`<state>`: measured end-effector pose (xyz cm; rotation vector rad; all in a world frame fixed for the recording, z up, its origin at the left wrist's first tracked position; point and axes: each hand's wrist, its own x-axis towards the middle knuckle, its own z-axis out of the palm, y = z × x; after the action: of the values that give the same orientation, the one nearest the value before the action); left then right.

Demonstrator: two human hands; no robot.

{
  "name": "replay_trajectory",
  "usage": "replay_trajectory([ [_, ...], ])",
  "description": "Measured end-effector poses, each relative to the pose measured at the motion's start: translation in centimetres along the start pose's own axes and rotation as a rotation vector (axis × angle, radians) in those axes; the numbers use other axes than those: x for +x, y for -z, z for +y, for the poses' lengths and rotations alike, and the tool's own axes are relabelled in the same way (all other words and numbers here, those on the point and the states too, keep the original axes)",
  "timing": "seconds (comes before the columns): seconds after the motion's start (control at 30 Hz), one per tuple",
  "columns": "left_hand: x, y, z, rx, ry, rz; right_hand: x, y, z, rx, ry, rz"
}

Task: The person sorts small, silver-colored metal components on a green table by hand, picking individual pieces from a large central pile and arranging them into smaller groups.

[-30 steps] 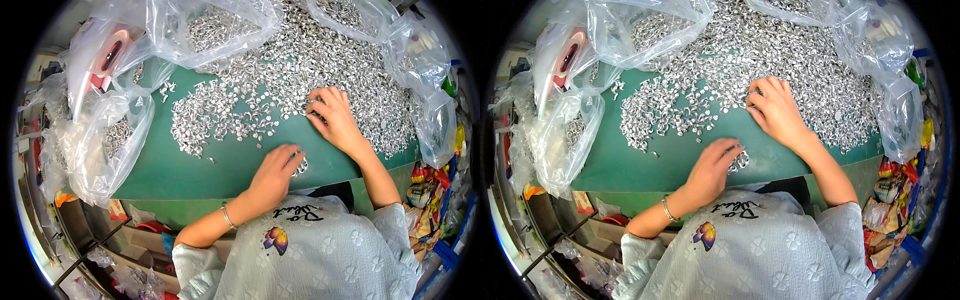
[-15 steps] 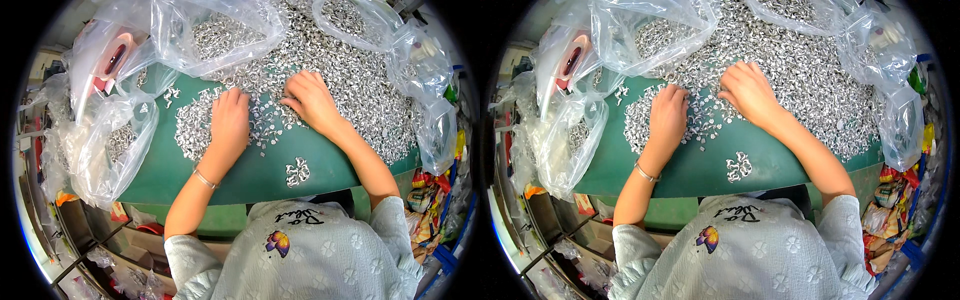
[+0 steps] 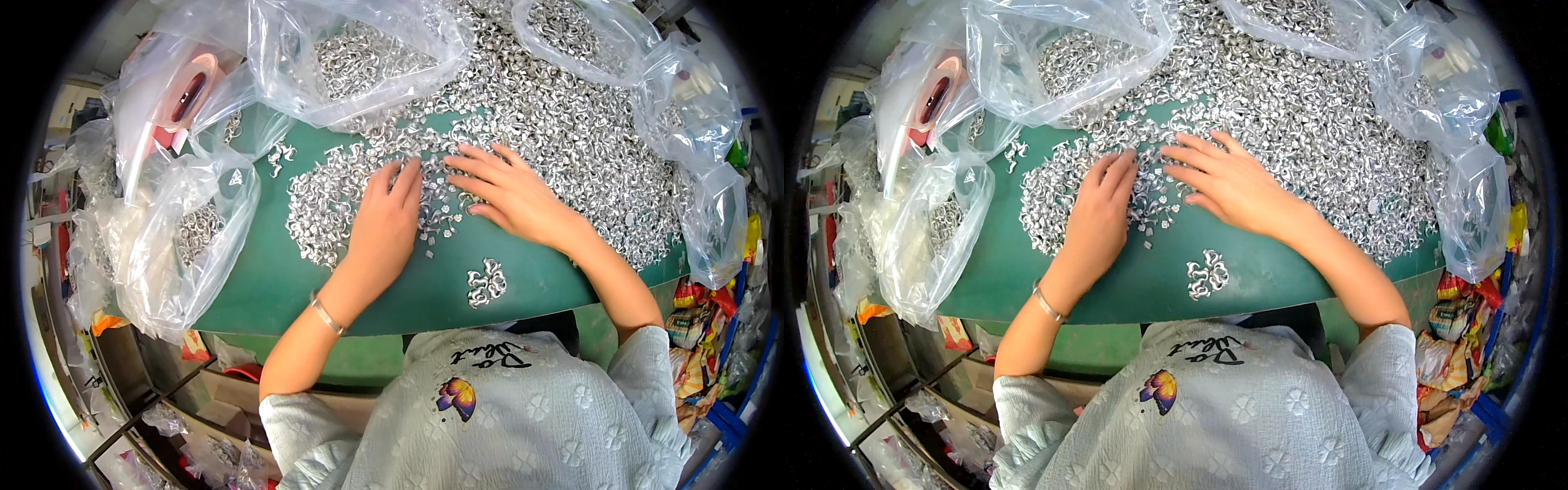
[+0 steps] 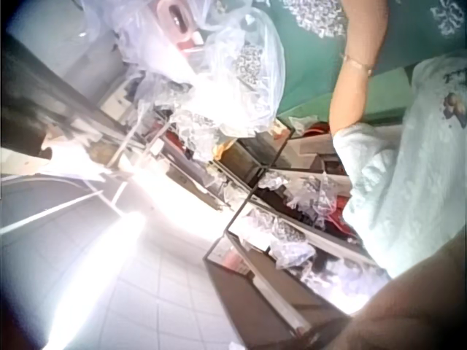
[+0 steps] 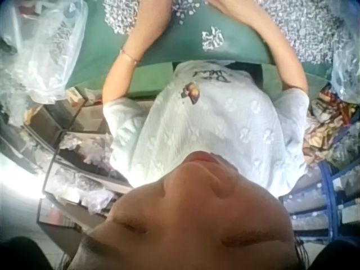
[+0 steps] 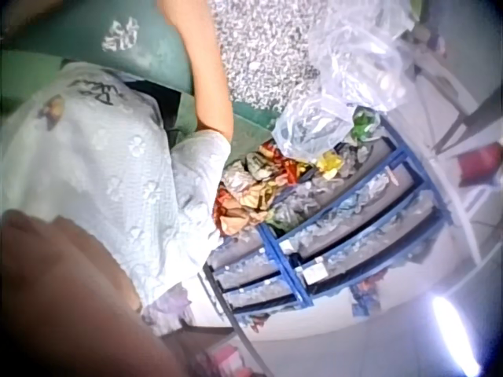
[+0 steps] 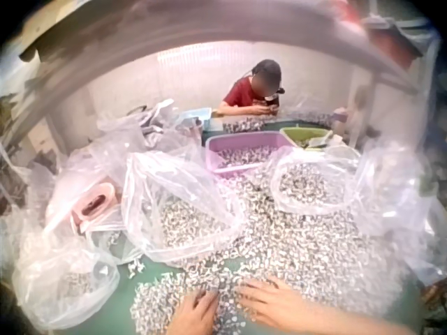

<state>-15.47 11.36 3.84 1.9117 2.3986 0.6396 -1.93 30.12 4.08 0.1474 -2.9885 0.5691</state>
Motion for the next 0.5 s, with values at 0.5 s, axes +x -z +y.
replay_trajectory([
  [0.5,1.2,0.5,0.0,-0.048,0.166,0.176,5.1,-1.2,0.6,-0.004,-0.161,0.348],
])
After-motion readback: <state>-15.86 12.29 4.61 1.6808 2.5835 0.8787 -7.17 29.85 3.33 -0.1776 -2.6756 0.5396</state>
